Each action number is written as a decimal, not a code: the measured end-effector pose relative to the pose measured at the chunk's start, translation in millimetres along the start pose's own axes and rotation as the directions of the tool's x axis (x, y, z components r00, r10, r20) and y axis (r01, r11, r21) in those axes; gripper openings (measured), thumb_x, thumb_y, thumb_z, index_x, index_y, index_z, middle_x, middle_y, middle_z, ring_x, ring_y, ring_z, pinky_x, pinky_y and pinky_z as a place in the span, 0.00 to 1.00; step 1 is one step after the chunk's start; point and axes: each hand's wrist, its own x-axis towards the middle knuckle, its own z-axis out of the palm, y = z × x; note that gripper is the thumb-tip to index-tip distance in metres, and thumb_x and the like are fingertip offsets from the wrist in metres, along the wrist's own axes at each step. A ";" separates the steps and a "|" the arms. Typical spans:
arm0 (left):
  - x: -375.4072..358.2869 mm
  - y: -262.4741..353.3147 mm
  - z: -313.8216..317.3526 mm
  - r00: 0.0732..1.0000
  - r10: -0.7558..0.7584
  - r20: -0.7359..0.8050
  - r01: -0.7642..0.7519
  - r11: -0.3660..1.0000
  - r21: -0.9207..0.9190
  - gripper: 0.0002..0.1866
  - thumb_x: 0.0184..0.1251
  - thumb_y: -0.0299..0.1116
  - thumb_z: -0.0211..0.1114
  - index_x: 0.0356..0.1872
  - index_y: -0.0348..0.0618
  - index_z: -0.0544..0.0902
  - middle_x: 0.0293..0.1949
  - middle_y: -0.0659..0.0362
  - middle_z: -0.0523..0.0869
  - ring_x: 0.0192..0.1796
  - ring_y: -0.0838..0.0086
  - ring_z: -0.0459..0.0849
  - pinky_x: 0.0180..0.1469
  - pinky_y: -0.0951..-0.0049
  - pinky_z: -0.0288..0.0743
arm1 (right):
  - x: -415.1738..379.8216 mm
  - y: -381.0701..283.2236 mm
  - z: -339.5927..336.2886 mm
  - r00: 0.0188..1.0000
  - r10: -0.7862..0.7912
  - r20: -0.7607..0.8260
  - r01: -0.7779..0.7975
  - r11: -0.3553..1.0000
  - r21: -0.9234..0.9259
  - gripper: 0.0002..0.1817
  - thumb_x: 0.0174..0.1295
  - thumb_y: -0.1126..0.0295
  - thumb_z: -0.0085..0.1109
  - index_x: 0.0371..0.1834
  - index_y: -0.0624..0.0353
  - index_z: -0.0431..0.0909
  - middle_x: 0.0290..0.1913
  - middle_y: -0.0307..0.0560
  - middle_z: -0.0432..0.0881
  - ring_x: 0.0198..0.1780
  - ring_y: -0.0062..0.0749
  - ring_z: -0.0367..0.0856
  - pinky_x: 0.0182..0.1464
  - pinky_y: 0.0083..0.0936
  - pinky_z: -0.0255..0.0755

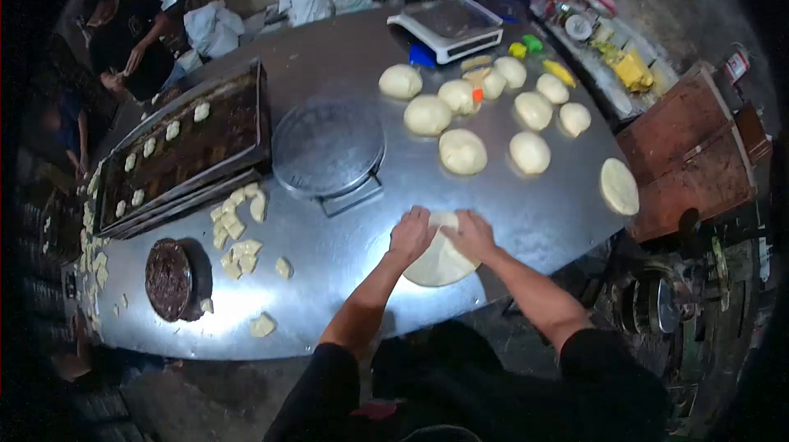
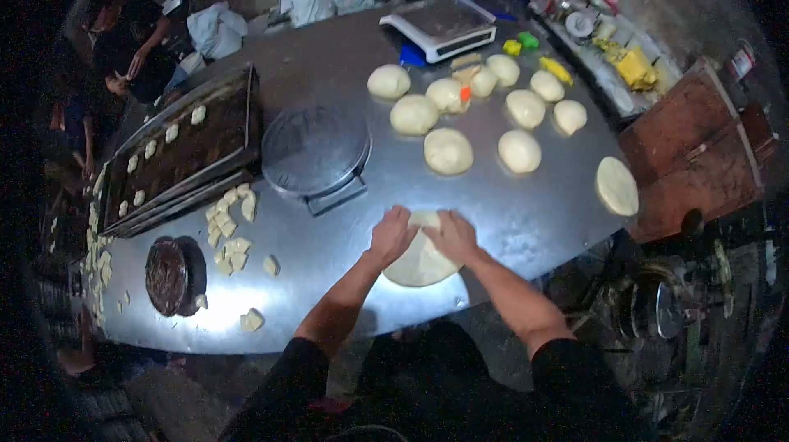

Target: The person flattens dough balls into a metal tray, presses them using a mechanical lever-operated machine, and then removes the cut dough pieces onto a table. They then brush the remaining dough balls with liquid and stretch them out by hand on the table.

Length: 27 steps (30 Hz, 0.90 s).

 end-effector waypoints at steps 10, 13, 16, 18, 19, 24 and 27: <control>69.2 58.5 -145.3 0.951 0.092 0.296 0.059 0.885 -0.462 0.21 0.59 0.38 0.68 0.52 0.43 0.78 0.35 0.46 0.84 0.37 0.50 0.84 0.39 0.56 0.77 | 18.5 -39.9 -115.9 0.990 -0.138 -0.002 0.131 0.931 0.342 0.17 0.52 0.59 0.71 0.39 0.59 0.83 0.33 0.48 0.82 0.34 0.45 0.81 0.38 0.36 0.74; 18.6 22.9 -97.7 0.777 0.373 0.507 -0.259 0.923 -0.283 0.20 0.64 0.37 0.60 0.57 0.47 0.78 0.43 0.49 0.84 0.41 0.51 0.84 0.44 0.57 0.78 | -2.5 -11.5 -101.3 0.888 -0.334 0.315 0.318 0.943 0.103 0.15 0.52 0.62 0.69 0.40 0.57 0.83 0.40 0.49 0.83 0.41 0.47 0.81 0.44 0.38 0.74; -26.6 28.7 -72.8 0.710 0.253 0.657 -0.262 0.961 -0.088 0.11 0.62 0.40 0.61 0.30 0.46 0.86 0.35 0.53 0.84 0.44 0.58 0.83 0.50 0.58 0.75 | -2.7 -14.7 -80.5 0.600 0.201 0.775 -0.063 0.977 -0.205 0.18 0.60 0.57 0.62 0.48 0.54 0.83 0.50 0.55 0.82 0.53 0.51 0.79 0.54 0.37 0.73; -23.7 51.4 -59.1 0.779 0.254 0.573 -0.245 0.965 -0.096 0.18 0.63 0.47 0.59 0.39 0.42 0.85 0.41 0.51 0.84 0.51 0.57 0.82 0.59 0.55 0.71 | 4.5 -14.0 -46.4 0.808 -0.003 0.589 0.007 1.000 -0.003 0.23 0.62 0.52 0.57 0.55 0.55 0.78 0.57 0.57 0.77 0.60 0.50 0.74 0.60 0.40 0.68; -38.6 59.5 -36.5 0.831 0.273 0.485 -0.301 0.953 -0.022 0.23 0.64 0.51 0.57 0.48 0.41 0.82 0.48 0.49 0.82 0.57 0.56 0.78 0.64 0.52 0.65 | 0.1 -10.6 -25.0 0.933 -0.173 0.316 0.121 0.977 0.177 0.29 0.65 0.48 0.53 0.63 0.55 0.74 0.64 0.58 0.73 0.67 0.49 0.69 0.66 0.43 0.64; -90.4 82.1 -21.5 0.733 0.147 0.664 -0.288 0.951 0.109 0.43 0.65 0.63 0.53 0.73 0.43 0.60 0.75 0.47 0.55 0.77 0.47 0.46 0.74 0.38 0.38 | 64.1 -0.8 22.8 0.780 -0.155 0.606 0.353 0.909 -0.221 0.38 0.70 0.45 0.41 0.78 0.50 0.47 0.80 0.50 0.39 0.80 0.49 0.33 0.73 0.64 0.25; -98.3 91.9 -27.7 0.755 0.105 0.647 -0.219 0.971 0.098 0.46 0.61 0.62 0.59 0.74 0.45 0.59 0.75 0.48 0.54 0.78 0.47 0.44 0.73 0.36 0.37 | 73.7 -12.6 22.0 0.768 -0.039 0.640 0.270 0.925 -0.267 0.40 0.69 0.43 0.43 0.78 0.52 0.47 0.80 0.55 0.40 0.80 0.52 0.33 0.73 0.65 0.28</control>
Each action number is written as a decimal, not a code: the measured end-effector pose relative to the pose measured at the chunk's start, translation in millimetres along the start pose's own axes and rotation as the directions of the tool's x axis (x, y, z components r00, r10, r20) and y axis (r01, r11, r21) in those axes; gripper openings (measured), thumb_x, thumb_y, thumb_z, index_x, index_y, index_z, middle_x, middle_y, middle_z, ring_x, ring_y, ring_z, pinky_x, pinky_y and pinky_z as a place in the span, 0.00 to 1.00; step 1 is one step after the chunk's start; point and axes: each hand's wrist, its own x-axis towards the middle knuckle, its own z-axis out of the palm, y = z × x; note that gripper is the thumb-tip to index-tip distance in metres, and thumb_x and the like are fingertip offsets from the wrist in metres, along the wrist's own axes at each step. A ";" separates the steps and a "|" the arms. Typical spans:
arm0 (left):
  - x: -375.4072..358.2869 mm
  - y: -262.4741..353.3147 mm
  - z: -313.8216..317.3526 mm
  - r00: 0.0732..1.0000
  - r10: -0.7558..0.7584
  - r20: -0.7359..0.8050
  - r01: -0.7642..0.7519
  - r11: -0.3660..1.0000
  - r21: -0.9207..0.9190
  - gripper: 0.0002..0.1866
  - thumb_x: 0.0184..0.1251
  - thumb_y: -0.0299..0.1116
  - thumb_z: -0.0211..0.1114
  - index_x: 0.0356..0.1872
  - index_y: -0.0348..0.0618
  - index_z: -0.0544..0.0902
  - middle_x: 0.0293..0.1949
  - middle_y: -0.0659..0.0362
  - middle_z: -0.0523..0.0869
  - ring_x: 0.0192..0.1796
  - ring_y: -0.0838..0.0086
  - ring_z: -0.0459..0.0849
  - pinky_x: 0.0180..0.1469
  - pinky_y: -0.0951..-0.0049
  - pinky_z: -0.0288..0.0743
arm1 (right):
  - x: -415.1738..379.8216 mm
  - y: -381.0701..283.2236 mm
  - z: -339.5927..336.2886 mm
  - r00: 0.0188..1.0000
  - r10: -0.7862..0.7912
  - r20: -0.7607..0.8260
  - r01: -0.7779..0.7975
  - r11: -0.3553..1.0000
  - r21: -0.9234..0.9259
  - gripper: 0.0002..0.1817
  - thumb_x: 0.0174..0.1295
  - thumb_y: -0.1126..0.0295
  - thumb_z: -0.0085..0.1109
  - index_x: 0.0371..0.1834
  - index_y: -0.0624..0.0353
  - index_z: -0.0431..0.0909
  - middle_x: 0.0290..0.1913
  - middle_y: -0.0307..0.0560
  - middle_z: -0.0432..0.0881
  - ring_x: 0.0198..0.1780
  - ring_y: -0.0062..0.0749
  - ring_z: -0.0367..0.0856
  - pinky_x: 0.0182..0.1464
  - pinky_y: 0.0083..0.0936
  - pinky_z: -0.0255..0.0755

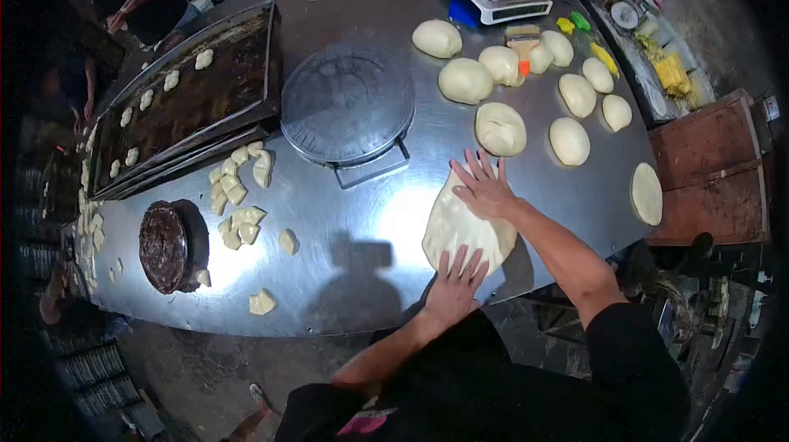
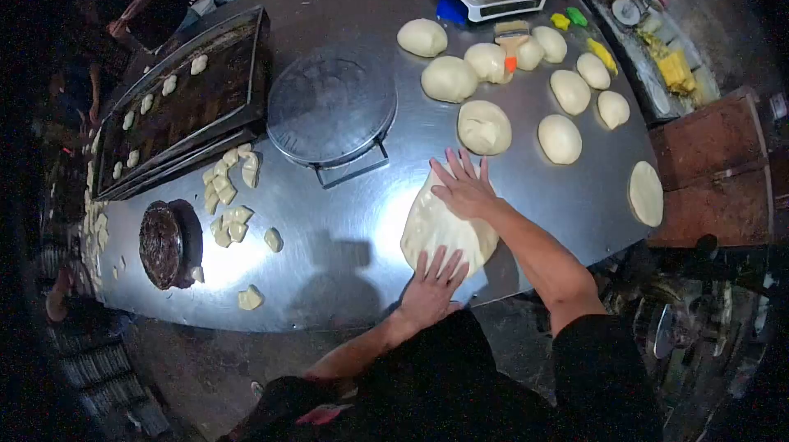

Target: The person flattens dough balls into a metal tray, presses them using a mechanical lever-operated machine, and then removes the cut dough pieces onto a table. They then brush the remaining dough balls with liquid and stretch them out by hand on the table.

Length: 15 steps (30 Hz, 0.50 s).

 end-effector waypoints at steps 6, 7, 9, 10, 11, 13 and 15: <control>4.5 6.4 11.6 0.992 -0.056 0.116 0.053 0.998 0.029 0.28 0.68 0.38 0.50 0.70 0.50 0.67 0.75 0.48 0.56 0.77 0.45 0.45 0.72 0.32 0.35 | 42.0 -83.8 24.4 0.973 0.070 -0.222 -0.080 0.996 -0.037 0.42 0.68 0.43 0.44 0.77 0.59 0.47 0.78 0.64 0.40 0.80 0.55 0.32 0.71 0.70 0.27; -4.6 13.6 8.2 0.996 -0.048 0.073 0.045 0.998 0.048 0.28 0.69 0.38 0.49 0.71 0.50 0.66 0.75 0.49 0.55 0.77 0.45 0.45 0.72 0.32 0.35 | 29.8 -88.0 35.7 0.969 0.102 -0.224 -0.110 0.994 -0.027 0.42 0.68 0.43 0.44 0.77 0.59 0.47 0.78 0.65 0.42 0.80 0.56 0.32 0.70 0.72 0.26; -6.5 19.4 39.8 0.994 -0.084 -0.065 0.082 0.996 -0.028 0.30 0.68 0.41 0.50 0.71 0.49 0.65 0.75 0.50 0.55 0.77 0.46 0.47 0.72 0.31 0.36 | 20.9 -110.7 54.0 0.951 0.129 -0.282 -0.132 0.991 0.010 0.43 0.68 0.42 0.43 0.77 0.61 0.47 0.78 0.67 0.39 0.80 0.57 0.29 0.69 0.72 0.24; -0.9 20.9 62.5 0.985 -0.113 -0.127 0.098 0.988 -0.120 0.31 0.68 0.43 0.51 0.72 0.50 0.64 0.76 0.50 0.54 0.77 0.46 0.47 0.72 0.31 0.36 | 14.0 -125.6 61.5 0.958 0.102 -0.269 -0.103 0.995 0.009 0.44 0.68 0.41 0.42 0.77 0.61 0.46 0.78 0.67 0.38 0.80 0.56 0.28 0.69 0.72 0.23; 1.2 22.0 62.6 0.974 -0.143 -0.178 0.102 0.970 -0.220 0.33 0.67 0.45 0.52 0.73 0.50 0.63 0.76 0.51 0.54 0.77 0.46 0.47 0.71 0.31 0.37 | 8.5 -140.4 61.1 0.966 0.082 -0.244 -0.082 0.997 0.012 0.45 0.68 0.40 0.40 0.77 0.62 0.45 0.78 0.67 0.37 0.80 0.55 0.27 0.69 0.72 0.22; -1.6 32.5 61.3 0.969 -0.189 -0.160 0.164 0.974 -0.157 0.35 0.66 0.50 0.53 0.74 0.50 0.61 0.76 0.52 0.54 0.77 0.47 0.47 0.71 0.31 0.36 | 12.3 -148.0 59.6 0.978 0.020 -0.206 -0.019 1.000 0.008 0.46 0.68 0.37 0.36 0.78 0.61 0.44 0.77 0.70 0.36 0.79 0.61 0.26 0.69 0.72 0.21; -2.8 23.9 48.8 0.998 -0.056 -0.032 0.054 0.998 -0.033 0.35 0.68 0.52 0.50 0.74 0.51 0.61 0.76 0.53 0.56 0.77 0.47 0.46 0.71 0.31 0.35 | 7.6 -141.2 55.3 0.978 0.000 -0.208 0.023 0.994 0.108 0.44 0.68 0.39 0.38 0.77 0.61 0.45 0.77 0.71 0.38 0.79 0.62 0.28 0.70 0.71 0.23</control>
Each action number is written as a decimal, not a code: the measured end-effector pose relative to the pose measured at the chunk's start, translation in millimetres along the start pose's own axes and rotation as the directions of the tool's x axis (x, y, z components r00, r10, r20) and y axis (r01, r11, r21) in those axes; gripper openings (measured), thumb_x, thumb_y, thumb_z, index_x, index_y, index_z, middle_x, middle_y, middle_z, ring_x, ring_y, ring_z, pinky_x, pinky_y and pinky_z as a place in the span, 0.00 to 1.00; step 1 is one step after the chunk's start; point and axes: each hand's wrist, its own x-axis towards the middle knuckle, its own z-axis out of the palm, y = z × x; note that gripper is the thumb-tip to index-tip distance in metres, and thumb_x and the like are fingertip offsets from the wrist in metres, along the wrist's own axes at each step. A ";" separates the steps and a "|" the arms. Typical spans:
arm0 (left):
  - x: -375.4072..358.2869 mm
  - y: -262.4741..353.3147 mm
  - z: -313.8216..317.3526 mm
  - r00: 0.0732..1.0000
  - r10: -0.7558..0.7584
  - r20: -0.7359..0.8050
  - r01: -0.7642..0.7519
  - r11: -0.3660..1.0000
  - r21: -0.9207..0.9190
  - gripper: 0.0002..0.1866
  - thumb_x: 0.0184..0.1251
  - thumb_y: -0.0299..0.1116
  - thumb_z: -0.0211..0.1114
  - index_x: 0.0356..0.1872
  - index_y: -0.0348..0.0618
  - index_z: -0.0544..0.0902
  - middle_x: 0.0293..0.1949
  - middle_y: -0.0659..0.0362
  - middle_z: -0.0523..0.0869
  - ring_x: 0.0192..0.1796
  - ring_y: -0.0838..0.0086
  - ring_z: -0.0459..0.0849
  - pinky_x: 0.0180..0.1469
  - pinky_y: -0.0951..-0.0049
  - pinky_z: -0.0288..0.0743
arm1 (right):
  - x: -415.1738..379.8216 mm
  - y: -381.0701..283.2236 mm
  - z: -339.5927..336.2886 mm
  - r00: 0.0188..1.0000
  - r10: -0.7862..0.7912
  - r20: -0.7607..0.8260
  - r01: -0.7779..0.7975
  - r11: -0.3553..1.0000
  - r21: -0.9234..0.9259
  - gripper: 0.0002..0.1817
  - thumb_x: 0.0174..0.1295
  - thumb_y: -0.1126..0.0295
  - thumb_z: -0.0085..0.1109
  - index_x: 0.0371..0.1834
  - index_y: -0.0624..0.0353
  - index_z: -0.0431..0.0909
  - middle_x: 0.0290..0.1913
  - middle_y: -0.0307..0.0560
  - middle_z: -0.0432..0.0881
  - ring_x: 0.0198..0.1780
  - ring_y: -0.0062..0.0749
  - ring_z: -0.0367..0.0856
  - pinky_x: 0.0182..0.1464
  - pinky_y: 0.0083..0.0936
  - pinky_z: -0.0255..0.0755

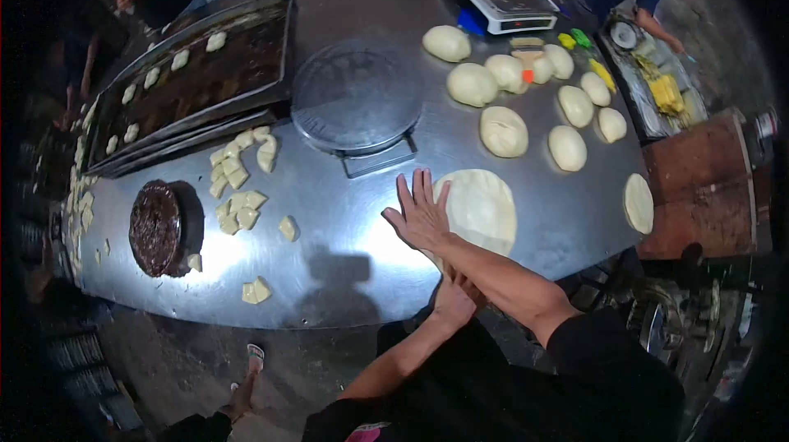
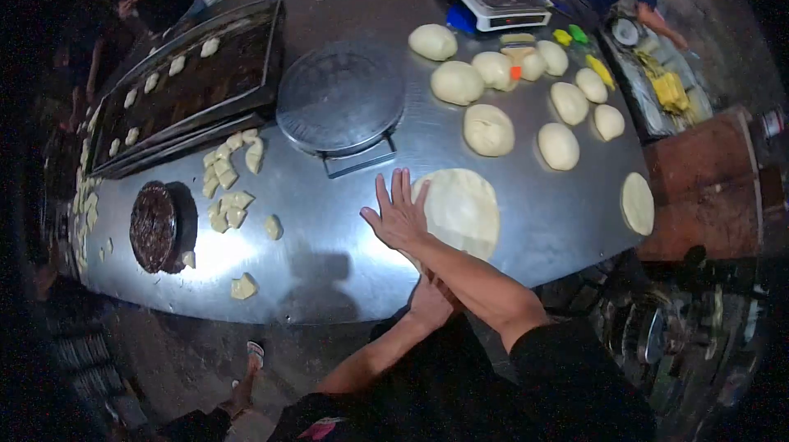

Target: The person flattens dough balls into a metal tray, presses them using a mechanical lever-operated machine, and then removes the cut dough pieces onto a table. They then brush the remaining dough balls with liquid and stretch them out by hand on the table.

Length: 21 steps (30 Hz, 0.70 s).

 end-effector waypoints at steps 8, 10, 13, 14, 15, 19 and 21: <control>-4.1 -21.3 -59.7 0.994 0.099 0.054 -0.089 0.982 -0.165 0.34 0.62 0.51 0.64 0.68 0.48 0.70 0.72 0.51 0.64 0.75 0.46 0.55 0.71 0.39 0.50 | -127.4 134.4 -29.6 0.996 0.042 -0.075 -0.042 0.999 0.003 0.36 0.68 0.52 0.49 0.73 0.64 0.55 0.75 0.65 0.50 0.78 0.57 0.43 0.75 0.52 0.38; 27.7 -43.9 -80.8 0.977 -0.198 0.078 0.209 0.821 -0.531 0.28 0.64 0.44 0.63 0.61 0.38 0.74 0.64 0.44 0.73 0.69 0.52 0.68 0.69 0.51 0.61 | -102.4 131.5 -56.7 0.994 0.091 -0.061 -0.087 0.994 0.060 0.35 0.68 0.53 0.49 0.72 0.65 0.57 0.75 0.64 0.52 0.78 0.56 0.45 0.75 0.51 0.40; 100.3 -98.3 -56.4 0.939 -0.093 -0.332 0.097 0.995 -0.004 0.31 0.68 0.46 0.54 0.67 0.35 0.67 0.70 0.47 0.66 0.73 0.56 0.61 0.73 0.51 0.51 | -62.0 127.4 -62.7 0.990 0.103 -0.093 -0.092 0.989 0.118 0.34 0.70 0.50 0.44 0.73 0.61 0.57 0.77 0.55 0.51 0.78 0.53 0.45 0.75 0.54 0.39; 114.8 -111.5 -52.6 0.949 -0.048 -0.311 0.110 0.977 0.184 0.34 0.70 0.48 0.51 0.71 0.37 0.62 0.73 0.48 0.61 0.76 0.57 0.56 0.75 0.50 0.46 | -58.1 136.5 -46.8 0.992 0.102 -0.078 -0.091 0.987 0.133 0.34 0.70 0.50 0.44 0.73 0.61 0.57 0.77 0.55 0.51 0.78 0.53 0.45 0.75 0.54 0.39; 124.1 -119.6 -49.1 0.985 -0.084 -0.153 0.110 0.980 0.169 0.39 0.70 0.52 0.46 0.75 0.38 0.52 0.77 0.50 0.52 0.79 0.60 0.46 0.76 0.48 0.38 | -52.3 147.8 -35.0 0.995 0.043 -0.089 -0.040 0.999 0.033 0.34 0.70 0.51 0.44 0.74 0.61 0.56 0.77 0.55 0.50 0.79 0.52 0.42 0.75 0.56 0.38; 143.8 -134.1 -55.8 0.985 -0.016 -0.175 0.039 0.991 0.130 0.42 0.69 0.57 0.47 0.74 0.36 0.53 0.76 0.48 0.55 0.79 0.59 0.48 0.76 0.45 0.37 | -21.5 166.1 -38.8 0.999 0.003 -0.050 -0.008 0.995 -0.102 0.37 0.69 0.49 0.44 0.76 0.56 0.52 0.79 0.50 0.46 0.80 0.47 0.37 0.74 0.61 0.33; 144.9 -140.8 -64.0 0.973 0.032 -0.229 -0.010 0.995 0.099 0.41 0.69 0.58 0.48 0.74 0.39 0.56 0.75 0.46 0.55 0.79 0.58 0.48 0.74 0.39 0.35 | -21.7 170.7 -56.0 0.999 -0.008 -0.038 0.004 0.994 -0.111 0.37 0.69 0.45 0.43 0.77 0.50 0.51 0.79 0.47 0.45 0.80 0.47 0.36 0.75 0.61 0.32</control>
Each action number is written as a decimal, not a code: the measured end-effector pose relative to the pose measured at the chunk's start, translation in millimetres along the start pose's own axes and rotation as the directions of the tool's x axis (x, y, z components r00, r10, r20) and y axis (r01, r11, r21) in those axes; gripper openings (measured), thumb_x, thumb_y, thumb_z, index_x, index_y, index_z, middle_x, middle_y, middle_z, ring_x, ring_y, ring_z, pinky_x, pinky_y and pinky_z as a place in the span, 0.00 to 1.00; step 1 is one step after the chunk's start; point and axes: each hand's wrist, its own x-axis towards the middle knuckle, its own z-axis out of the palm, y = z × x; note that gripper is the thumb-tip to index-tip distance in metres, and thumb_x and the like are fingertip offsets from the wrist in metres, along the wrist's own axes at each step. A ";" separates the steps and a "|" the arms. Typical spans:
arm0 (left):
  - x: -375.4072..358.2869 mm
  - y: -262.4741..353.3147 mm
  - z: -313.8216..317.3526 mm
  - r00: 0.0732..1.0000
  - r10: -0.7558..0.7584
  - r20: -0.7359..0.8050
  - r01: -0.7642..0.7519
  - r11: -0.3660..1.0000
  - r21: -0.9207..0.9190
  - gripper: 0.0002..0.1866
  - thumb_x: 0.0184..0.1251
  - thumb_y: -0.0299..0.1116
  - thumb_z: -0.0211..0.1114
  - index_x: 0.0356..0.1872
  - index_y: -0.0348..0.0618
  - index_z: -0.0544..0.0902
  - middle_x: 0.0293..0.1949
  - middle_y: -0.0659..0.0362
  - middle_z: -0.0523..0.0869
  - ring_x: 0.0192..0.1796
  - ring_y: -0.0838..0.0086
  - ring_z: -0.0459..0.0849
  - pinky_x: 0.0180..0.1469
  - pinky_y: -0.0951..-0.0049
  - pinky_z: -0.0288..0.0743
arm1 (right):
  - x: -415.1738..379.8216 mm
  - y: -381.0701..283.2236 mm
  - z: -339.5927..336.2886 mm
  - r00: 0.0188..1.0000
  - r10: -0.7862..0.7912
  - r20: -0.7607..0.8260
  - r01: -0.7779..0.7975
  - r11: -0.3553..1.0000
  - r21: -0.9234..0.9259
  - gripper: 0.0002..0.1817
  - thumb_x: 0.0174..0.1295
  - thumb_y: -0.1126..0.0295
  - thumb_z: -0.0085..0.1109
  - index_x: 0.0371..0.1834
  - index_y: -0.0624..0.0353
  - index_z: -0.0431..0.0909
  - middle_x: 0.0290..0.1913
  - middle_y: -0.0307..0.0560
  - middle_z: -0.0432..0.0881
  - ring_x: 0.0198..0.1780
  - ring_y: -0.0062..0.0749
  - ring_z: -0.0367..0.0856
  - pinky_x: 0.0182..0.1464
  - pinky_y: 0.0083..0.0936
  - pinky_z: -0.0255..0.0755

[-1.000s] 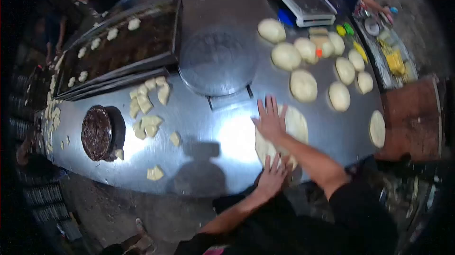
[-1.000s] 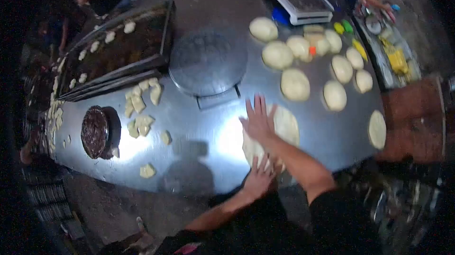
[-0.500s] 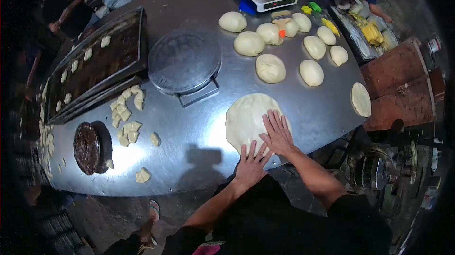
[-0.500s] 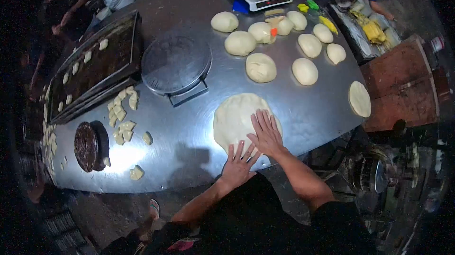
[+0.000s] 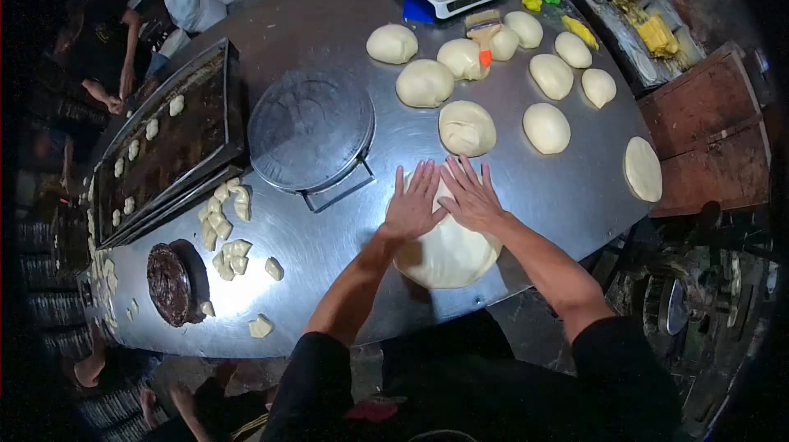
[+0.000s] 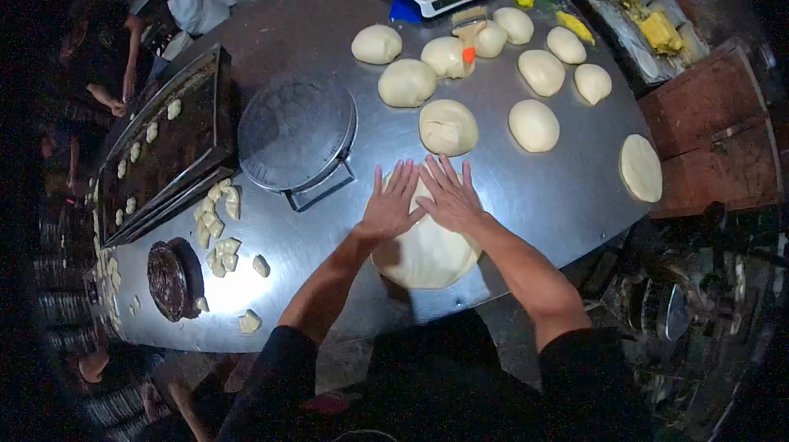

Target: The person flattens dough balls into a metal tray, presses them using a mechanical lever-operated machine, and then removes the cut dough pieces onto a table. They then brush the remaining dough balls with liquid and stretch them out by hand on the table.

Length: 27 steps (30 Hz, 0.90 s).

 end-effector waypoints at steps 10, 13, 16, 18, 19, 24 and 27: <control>-86.1 13.0 -9.4 0.996 -0.089 -0.027 0.092 0.977 0.192 0.36 0.69 0.55 0.53 0.74 0.51 0.60 0.75 0.44 0.55 0.78 0.52 0.51 0.72 0.34 0.33 | -68.0 10.8 6.3 0.993 0.118 -0.031 -0.119 0.993 -0.028 0.30 0.71 0.48 0.41 0.75 0.40 0.56 0.78 0.51 0.48 0.78 0.55 0.42 0.72 0.68 0.34; -126.4 69.3 -3.0 0.965 0.248 0.081 -0.246 0.969 -0.034 0.33 0.68 0.52 0.56 0.72 0.55 0.65 0.75 0.45 0.56 0.77 0.56 0.52 0.73 0.35 0.35 | -102.1 -24.0 16.2 0.999 0.034 -0.024 -0.037 0.987 -0.156 0.30 0.71 0.49 0.42 0.75 0.41 0.59 0.77 0.54 0.50 0.78 0.56 0.43 0.72 0.67 0.35; -156.4 94.5 -23.9 0.991 0.125 0.056 -0.108 0.966 -0.234 0.33 0.66 0.49 0.60 0.71 0.56 0.66 0.75 0.48 0.56 0.78 0.54 0.51 0.73 0.35 0.34 | -160.4 -49.8 31.4 0.999 -0.022 -0.034 0.023 0.999 0.041 0.30 0.68 0.53 0.50 0.73 0.40 0.62 0.74 0.57 0.56 0.77 0.57 0.45 0.72 0.66 0.35; -157.7 96.3 -41.5 0.990 0.120 0.069 -0.102 0.971 -0.215 0.30 0.66 0.49 0.60 0.68 0.54 0.70 0.72 0.49 0.64 0.76 0.58 0.57 0.76 0.45 0.42 | -177.5 -51.3 14.9 0.999 -0.024 -0.041 0.025 1.000 0.019 0.31 0.67 0.55 0.52 0.74 0.41 0.61 0.74 0.56 0.56 0.77 0.57 0.45 0.72 0.66 0.35; -157.9 80.8 -36.1 0.990 0.137 0.041 -0.127 0.974 -0.185 0.30 0.66 0.49 0.60 0.68 0.54 0.70 0.72 0.49 0.64 0.76 0.58 0.57 0.76 0.45 0.42 | -174.5 -50.4 1.9 0.999 -0.014 0.039 0.010 0.995 0.099 0.28 0.66 0.56 0.53 0.71 0.43 0.65 0.74 0.55 0.58 0.76 0.56 0.50 0.73 0.62 0.41; -71.2 -0.9 -45.9 0.925 -0.364 -0.109 0.258 0.811 -0.525 0.21 0.62 0.38 0.65 0.55 0.39 0.80 0.51 0.45 0.84 0.54 0.53 0.82 0.57 0.58 0.75 | -86.6 2.1 -22.6 0.921 0.224 -0.319 -0.093 0.921 0.379 0.19 0.57 0.63 0.62 0.52 0.57 0.80 0.49 0.57 0.82 0.53 0.53 0.79 0.55 0.40 0.73; -30.0 -17.3 -11.7 0.828 -0.500 -0.255 0.374 0.830 -0.413 0.17 0.59 0.35 0.65 0.49 0.40 0.81 0.43 0.44 0.85 0.48 0.49 0.83 0.52 0.55 0.76 | -32.2 16.8 -16.8 0.854 0.366 -0.370 -0.192 0.882 0.430 0.20 0.56 0.62 0.62 0.49 0.61 0.80 0.45 0.55 0.84 0.47 0.50 0.82 0.51 0.40 0.75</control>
